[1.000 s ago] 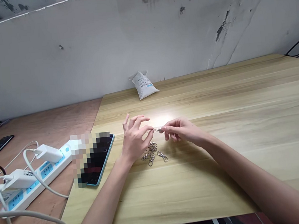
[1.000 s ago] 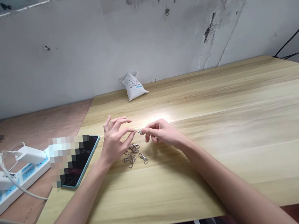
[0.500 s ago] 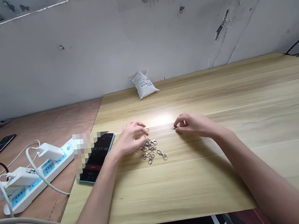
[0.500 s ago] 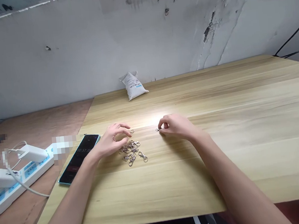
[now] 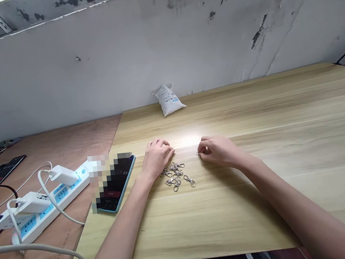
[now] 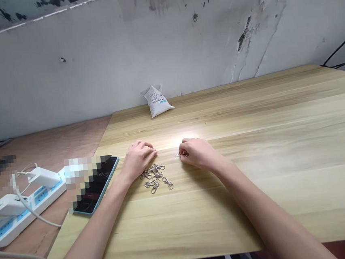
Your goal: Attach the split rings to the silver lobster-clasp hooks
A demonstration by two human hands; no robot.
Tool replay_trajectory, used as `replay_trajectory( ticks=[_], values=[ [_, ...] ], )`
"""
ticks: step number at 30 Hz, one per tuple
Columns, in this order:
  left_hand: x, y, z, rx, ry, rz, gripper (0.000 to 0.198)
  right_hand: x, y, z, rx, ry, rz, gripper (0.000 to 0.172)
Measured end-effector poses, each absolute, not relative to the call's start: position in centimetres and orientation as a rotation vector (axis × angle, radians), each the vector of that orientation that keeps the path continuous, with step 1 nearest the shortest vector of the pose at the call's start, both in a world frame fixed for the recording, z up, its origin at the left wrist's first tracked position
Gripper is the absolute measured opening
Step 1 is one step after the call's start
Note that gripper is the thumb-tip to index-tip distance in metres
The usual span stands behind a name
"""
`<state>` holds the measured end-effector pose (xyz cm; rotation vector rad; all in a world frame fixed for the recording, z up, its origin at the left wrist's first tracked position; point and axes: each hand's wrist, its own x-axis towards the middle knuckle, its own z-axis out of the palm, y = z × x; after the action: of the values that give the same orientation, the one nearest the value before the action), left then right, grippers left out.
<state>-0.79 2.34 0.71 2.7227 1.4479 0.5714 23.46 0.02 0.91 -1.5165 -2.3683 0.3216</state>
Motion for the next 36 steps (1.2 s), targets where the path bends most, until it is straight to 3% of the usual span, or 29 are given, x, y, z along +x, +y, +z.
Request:
replay_trajectory(
  ticks=[8, 21, 36],
  values=[
    [-1.0, 2.0, 0.8, 2.507, 1.511, 0.746, 0.023, 22.7, 0.5, -0.3, -1.411, -2.348, 0.127, 0.022],
    [-0.6, 1.6, 0.4, 2.064, 1.367, 1.042, 0.006, 22.0, -0.2, -0.1, -1.373, -2.344, 0.226, 0.020],
    [-0.6, 1.5, 0.3, 2.298, 1.362, 0.863, 0.012, 21.2, -0.1, -0.8, -1.170, -2.123, 0.433, 0.016]
  ],
)
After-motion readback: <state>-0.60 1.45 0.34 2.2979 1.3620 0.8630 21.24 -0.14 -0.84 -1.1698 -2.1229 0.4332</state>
